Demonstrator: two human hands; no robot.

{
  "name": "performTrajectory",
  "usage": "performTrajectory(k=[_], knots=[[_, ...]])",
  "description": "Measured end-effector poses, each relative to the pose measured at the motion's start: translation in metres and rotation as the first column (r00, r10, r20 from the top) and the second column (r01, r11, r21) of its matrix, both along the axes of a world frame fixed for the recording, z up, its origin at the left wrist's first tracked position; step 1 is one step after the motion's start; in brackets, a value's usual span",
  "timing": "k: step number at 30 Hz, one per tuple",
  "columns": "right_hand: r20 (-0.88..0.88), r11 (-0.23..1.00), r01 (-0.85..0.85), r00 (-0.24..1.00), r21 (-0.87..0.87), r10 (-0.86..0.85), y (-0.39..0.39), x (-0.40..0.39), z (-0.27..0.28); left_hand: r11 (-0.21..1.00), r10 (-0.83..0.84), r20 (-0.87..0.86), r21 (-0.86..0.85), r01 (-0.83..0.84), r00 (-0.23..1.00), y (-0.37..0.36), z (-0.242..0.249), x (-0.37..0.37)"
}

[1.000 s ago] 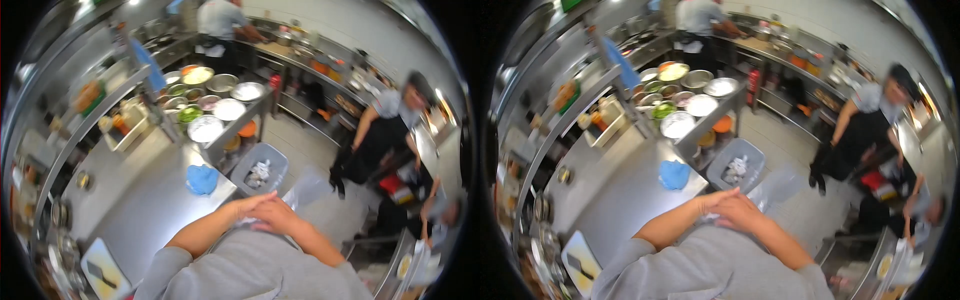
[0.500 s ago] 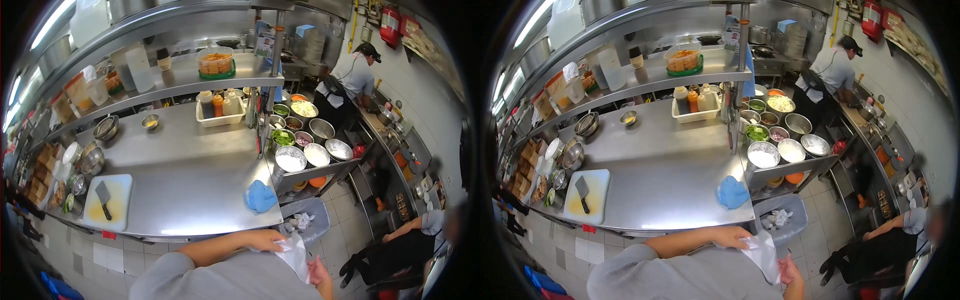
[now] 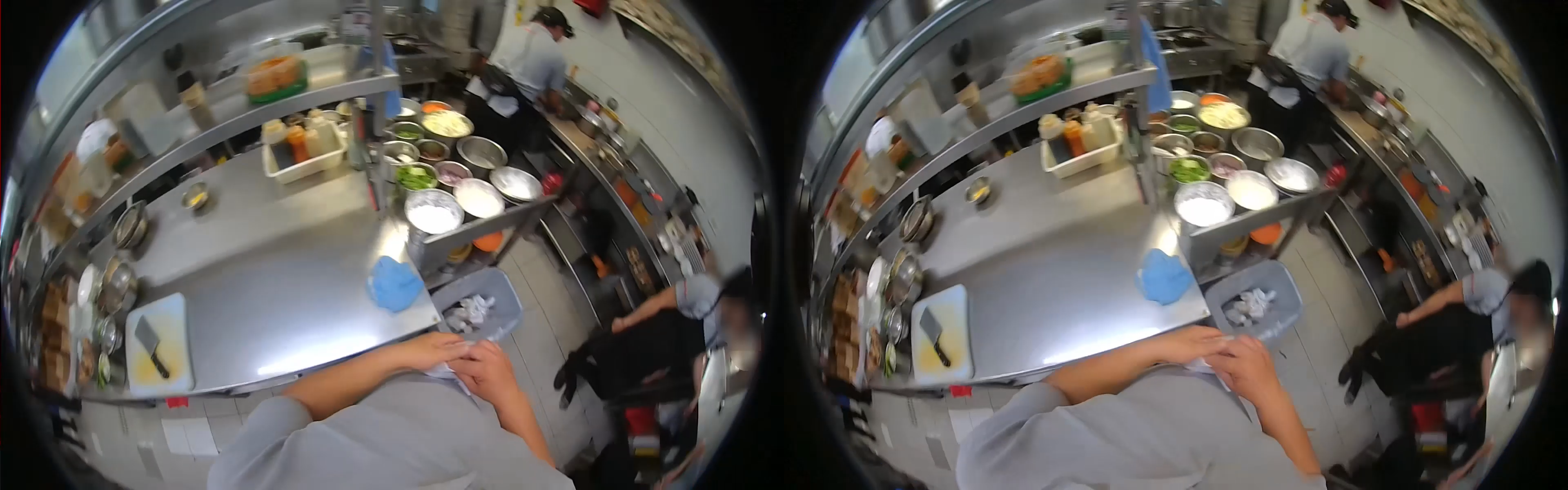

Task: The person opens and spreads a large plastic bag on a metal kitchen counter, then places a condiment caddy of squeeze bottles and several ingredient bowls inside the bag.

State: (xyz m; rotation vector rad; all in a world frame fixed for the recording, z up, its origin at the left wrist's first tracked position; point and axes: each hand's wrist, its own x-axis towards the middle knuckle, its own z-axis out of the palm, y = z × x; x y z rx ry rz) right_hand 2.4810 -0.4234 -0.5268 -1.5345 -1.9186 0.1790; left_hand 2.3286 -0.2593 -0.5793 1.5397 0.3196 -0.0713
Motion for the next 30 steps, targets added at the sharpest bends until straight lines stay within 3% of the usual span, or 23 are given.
performTrajectory(k=[2, 4, 5, 6, 7, 8, 9, 10, 11, 15, 17, 18, 19, 20, 21, 22, 23, 24, 25, 26, 27, 28, 30], knots=[[0.067, 0.998, 0.007, 0.998, -0.056, -0.003, 0.0, 0.0, 0.021, 0.996, 0.036, 0.094, -0.083, -0.028, 0.995, -0.003, 0.004, -0.006], [0.101, 0.962, 0.186, 0.973, 0.201, -0.209, -0.008, 0.001, 0.025, 0.965, 0.261, 0.109, -0.042, -0.258, 0.959, -0.004, 0.016, -0.013], [0.023, 0.927, 0.324, 0.942, 0.191, -0.334, -0.021, 0.013, -0.019, 0.97, 0.244, 0.111, -0.046, -0.24, 0.963, -0.004, 0.025, -0.016], [0.027, 0.923, 0.335, 0.938, 0.191, -0.346, -0.023, 0.013, -0.027, 0.956, 0.288, 0.186, -0.122, -0.268, 0.94, -0.003, 0.034, -0.02], [-0.151, 0.822, 0.527, 0.85, 0.214, -0.505, -0.024, 0.011, -0.03, 0.935, 0.339, 0.254, -0.201, -0.293, 0.906, -0.002, 0.041, -0.023], [-0.327, 0.69, 0.697, 0.71, 0.197, -0.624, -0.025, 0.011, -0.036, 0.936, 0.334, 0.254, -0.206, -0.286, 0.908, 0.001, 0.046, -0.025], [-0.322, 0.687, 0.7, 0.707, 0.193, -0.63, -0.029, 0.022, -0.052, 0.957, 0.285, 0.307, -0.139, -0.253, 0.908, 0.004, 0.051, -0.026], [-0.81, 0.858, 0.472, 0.41, -0.204, -0.418, -0.037, 0.039, -0.073, 0.973, 0.232, 0.352, -0.07, -0.222, 0.907, 0.005, 0.053, -0.026], [-0.934, 0.95, 0.011, -0.186, -0.312, -0.305, -0.04, 0.04, -0.074, 0.974, 0.228, 0.342, -0.076, -0.215, 0.911, 0.006, 0.053, -0.024], [-0.957, 0.975, -0.178, -0.235, -0.131, -0.172, -0.036, 0.028, -0.066, 0.98, 0.121, 0.327, 0.11, -0.165, 0.937, 0.008, 0.047, -0.015], [-0.929, 0.924, 0.097, -0.017, -0.369, -0.37, -0.023, 0.019, -0.055, 0.978, 0.067, 0.329, 0.167, -0.128, 0.942, 0.008, 0.041, -0.013], [-0.928, 0.921, 0.114, -0.028, -0.371, -0.371, -0.021, 0.019, -0.048, 0.868, 0.08, 0.282, 0.452, -0.206, 0.956, 0.009, 0.04, -0.013], [-0.947, 0.932, 0.192, -0.16, -0.308, -0.28, -0.018, 0.019, -0.041, 0.672, 0.104, 0.247, 0.697, -0.252, 0.963, 0.009, 0.038, -0.012], [-0.944, 0.928, 0.277, -0.281, -0.251, -0.172, -0.018, 0.021, -0.037, 0.678, 0.086, 0.243, 0.697, -0.236, 0.966, 0.007, 0.036, -0.009], [-0.942, 0.921, 0.293, -0.289, -0.256, -0.17, -0.019, 0.023, -0.036, 0.531, 0.269, 0.308, 0.743, -0.407, 0.913, 0.003, 0.034, -0.006], [-0.948, 0.904, 0.311, -0.215, -0.294, -0.235, -0.021, 0.024, -0.036, 0.347, 0.429, 0.386, 0.764, -0.544, 0.816, -0.001, 0.032, -0.004], [-0.944, 0.884, 0.331, -0.139, -0.33, -0.3, -0.023, 0.026, -0.034, 0.27, 0.397, 0.469, 0.761, -0.589, 0.789, 0.001, 0.034, -0.005], [-0.942, 0.878, 0.343, -0.147, -0.334, -0.301, -0.019, 0.024, -0.026, 0.282, 0.387, 0.465, 0.762, -0.583, 0.796, 0.002, 0.035, -0.002], [-0.935, 0.861, 0.367, -0.118, -0.353, -0.334, -0.013, 0.018, -0.014, 0.636, 0.338, 0.396, 0.572, -0.517, 0.854, 0.002, 0.035, 0.0], [-0.925, 0.843, 0.388, -0.089, -0.374, -0.369, -0.007, 0.01, -0.003, 0.885, 0.263, 0.347, 0.286, -0.368, 0.901, 0.002, 0.036, 0.002], [-0.921, 0.836, 0.392, -0.096, -0.384, -0.378, 0.0, 0.0, 0.004, 0.962, 0.223, 0.32, 0.079, -0.26, 0.921, -0.009, 0.043, 0.009], [-0.916, 0.844, 0.369, -0.064, -0.39, -0.395, 0.007, -0.011, 0.009, 0.964, 0.222, 0.313, 0.07, -0.256, 0.923, -0.015, 0.051, 0.012], [-0.907, 0.847, 0.343, -0.037, -0.407, -0.421, 0.008, -0.017, 0.008, 0.962, 0.013, 0.175, 0.268, -0.061, 0.984, -0.023, 0.062, 0.014]])
